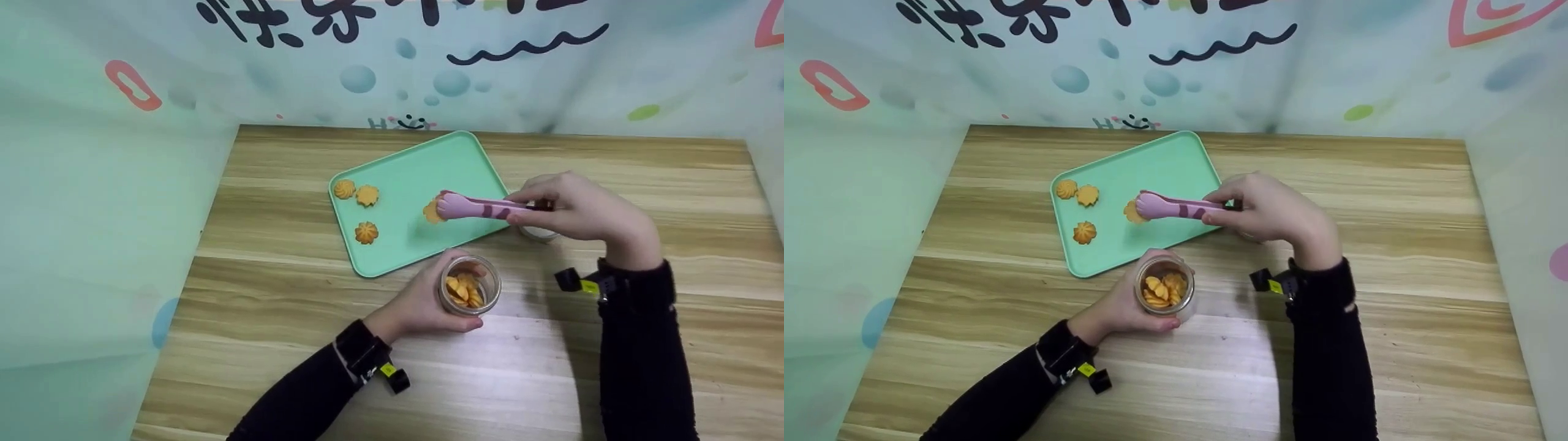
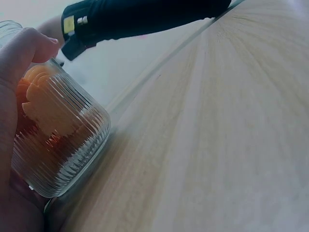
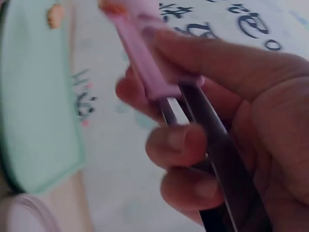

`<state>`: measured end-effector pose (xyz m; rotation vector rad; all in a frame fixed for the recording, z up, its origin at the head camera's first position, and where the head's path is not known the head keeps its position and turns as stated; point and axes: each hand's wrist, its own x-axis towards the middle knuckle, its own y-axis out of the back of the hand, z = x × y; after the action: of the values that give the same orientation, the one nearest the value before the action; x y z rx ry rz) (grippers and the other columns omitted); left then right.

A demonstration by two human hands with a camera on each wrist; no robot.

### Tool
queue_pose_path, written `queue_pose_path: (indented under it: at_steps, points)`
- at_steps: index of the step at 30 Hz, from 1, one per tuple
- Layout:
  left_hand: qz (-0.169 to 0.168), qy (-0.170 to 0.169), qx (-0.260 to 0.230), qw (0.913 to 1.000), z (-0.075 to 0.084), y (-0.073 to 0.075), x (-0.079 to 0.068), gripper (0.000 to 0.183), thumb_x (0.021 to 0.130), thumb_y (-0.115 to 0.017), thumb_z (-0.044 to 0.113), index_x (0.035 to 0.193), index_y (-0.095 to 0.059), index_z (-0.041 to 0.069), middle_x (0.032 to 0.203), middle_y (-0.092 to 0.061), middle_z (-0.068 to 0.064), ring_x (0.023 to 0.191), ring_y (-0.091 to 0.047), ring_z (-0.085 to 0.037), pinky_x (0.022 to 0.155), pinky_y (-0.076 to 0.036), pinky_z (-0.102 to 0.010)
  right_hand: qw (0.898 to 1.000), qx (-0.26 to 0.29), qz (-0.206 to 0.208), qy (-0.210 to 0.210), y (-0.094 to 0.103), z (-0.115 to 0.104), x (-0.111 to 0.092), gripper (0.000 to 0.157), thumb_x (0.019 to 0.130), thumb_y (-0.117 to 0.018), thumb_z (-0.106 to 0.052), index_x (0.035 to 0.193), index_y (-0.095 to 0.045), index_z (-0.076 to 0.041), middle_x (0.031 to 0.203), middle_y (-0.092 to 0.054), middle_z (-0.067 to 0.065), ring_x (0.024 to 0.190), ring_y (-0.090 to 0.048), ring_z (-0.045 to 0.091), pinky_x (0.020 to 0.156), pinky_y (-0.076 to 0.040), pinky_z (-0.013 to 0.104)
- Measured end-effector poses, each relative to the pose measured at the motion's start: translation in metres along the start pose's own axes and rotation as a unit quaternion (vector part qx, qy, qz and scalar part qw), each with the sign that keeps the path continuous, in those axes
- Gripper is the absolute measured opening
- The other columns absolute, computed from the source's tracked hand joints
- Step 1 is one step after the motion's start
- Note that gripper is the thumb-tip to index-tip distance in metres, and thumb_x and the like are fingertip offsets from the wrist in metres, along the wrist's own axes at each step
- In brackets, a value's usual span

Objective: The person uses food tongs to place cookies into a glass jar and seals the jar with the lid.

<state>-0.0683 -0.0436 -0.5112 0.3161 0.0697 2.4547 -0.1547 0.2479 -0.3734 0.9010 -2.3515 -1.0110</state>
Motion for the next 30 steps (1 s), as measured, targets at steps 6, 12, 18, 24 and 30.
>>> queue_pose_path:
  at_steps: [6,12,18,24,30]
  points:
    - [-0.005,-0.001,-0.019,0.9998,-0.003,-0.001,0.0,0.095,0.074,-0.102,0.016,0.152,-0.049,0.018,0.139,-0.067,-0.001,0.134,-0.061,-0.018,0.123,-0.044,-0.039,0.999,-0.014,0.018,0.048,0.02,-0.021,-0.028,0.024,0.099,-0.08,-0.004,0.118,-0.084,-0.017,0.097,-0.072,-0.011,0.075,-0.059,0.006,0.064,-0.048,0.017]
    - [0.002,0.019,-0.011,0.9998,0.0,-0.001,-0.001,0.104,0.07,-0.104,0.017,0.157,-0.047,0.024,0.144,-0.065,0.004,0.136,-0.061,-0.016,0.123,-0.045,-0.038,0.997,0.015,0.0,0.073,0.032,-0.04,-0.054,0.037,0.091,-0.083,0.007,0.121,-0.083,-0.015,0.105,-0.078,-0.008,0.074,-0.061,0.006,0.061,-0.051,0.016]
    - [0.003,0.023,-0.012,0.9997,0.001,0.0,-0.002,0.101,0.071,-0.103,0.017,0.156,-0.049,0.025,0.148,-0.06,0.006,0.136,-0.061,-0.016,0.121,-0.047,-0.039,0.999,0.01,-0.03,0.045,0.035,-0.062,-0.068,0.036,0.092,-0.085,0.001,0.122,-0.084,-0.018,0.108,-0.079,-0.009,0.072,-0.063,0.004,0.06,-0.053,0.015]
    - [-0.003,0.011,-0.015,0.9998,-0.001,0.0,0.0,0.096,0.072,-0.103,0.016,0.152,-0.05,0.021,0.144,-0.061,0.004,0.133,-0.061,-0.017,0.119,-0.05,-0.039,0.998,-0.047,-0.032,0.035,0.029,-0.073,-0.069,0.029,0.092,-0.088,-0.009,0.118,-0.085,-0.023,0.104,-0.077,-0.017,0.073,-0.06,-0.001,0.064,-0.051,0.013]
    - [-0.006,0.001,-0.014,0.9999,-0.002,0.0,0.001,0.097,0.072,-0.103,0.016,0.153,-0.05,0.019,0.144,-0.063,0.001,0.132,-0.062,-0.02,0.118,-0.05,-0.039,0.996,-0.076,-0.049,0.006,0.025,-0.075,-0.069,0.02,0.094,-0.088,-0.019,0.111,-0.085,-0.03,0.104,-0.077,-0.022,0.083,-0.065,-0.005,0.071,-0.055,0.013]
